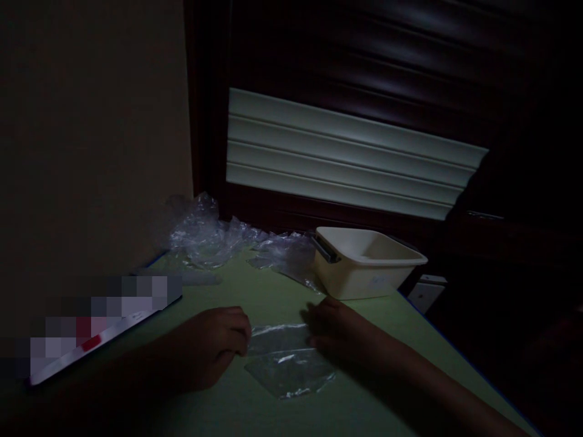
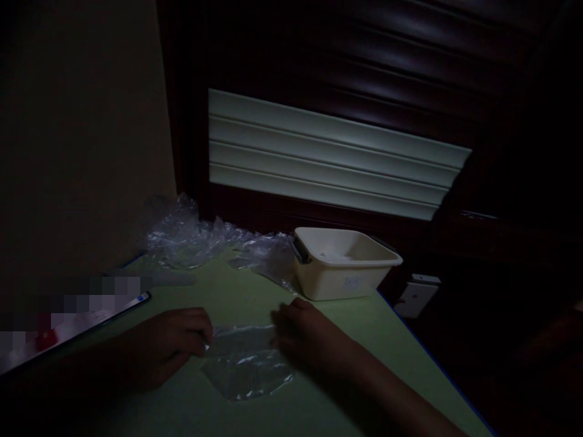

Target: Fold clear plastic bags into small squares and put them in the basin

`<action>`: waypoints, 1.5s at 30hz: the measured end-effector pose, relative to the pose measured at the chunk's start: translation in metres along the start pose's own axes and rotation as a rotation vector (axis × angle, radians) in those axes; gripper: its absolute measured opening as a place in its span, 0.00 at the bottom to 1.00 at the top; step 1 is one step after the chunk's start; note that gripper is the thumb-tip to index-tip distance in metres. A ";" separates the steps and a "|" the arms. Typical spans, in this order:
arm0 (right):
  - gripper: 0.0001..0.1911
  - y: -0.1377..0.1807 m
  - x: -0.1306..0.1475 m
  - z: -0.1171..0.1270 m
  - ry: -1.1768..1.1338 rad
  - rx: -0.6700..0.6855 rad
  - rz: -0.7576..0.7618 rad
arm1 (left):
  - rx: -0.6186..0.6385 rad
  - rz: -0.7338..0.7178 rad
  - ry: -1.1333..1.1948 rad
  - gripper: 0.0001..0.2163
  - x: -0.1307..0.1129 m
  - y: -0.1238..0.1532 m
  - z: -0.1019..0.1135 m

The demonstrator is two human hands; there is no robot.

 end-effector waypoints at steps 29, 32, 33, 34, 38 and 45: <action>0.23 0.002 -0.003 -0.012 -0.562 0.013 -0.067 | -0.142 0.494 0.180 0.10 0.037 0.007 -0.023; 0.21 0.001 -0.005 -0.013 -0.520 -0.002 -0.057 | -0.108 0.485 0.176 0.13 0.038 0.007 -0.025; 0.20 0.001 -0.005 -0.014 -0.508 -0.009 -0.055 | -0.094 0.473 0.172 0.13 0.038 0.006 -0.025; 0.19 0.001 -0.006 -0.014 -0.494 -0.015 -0.059 | -0.087 0.459 0.166 0.13 0.037 0.006 -0.025; 0.12 0.000 -0.009 -0.014 -0.390 -0.053 -0.063 | -0.060 0.424 0.164 0.15 0.035 0.006 -0.023; 0.08 -0.002 -0.012 -0.015 -0.185 -0.126 -0.031 | -0.161 0.392 0.223 0.11 0.037 0.005 -0.022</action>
Point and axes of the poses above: each hand's wrist, its own y-axis away from the middle knuckle, its own z-axis out of the back of the hand, x = y × z, the point moved 5 cm from there along -y, towards the middle knuckle, and after that the axes turned 1 degree about -x, right-handed, at the moved point
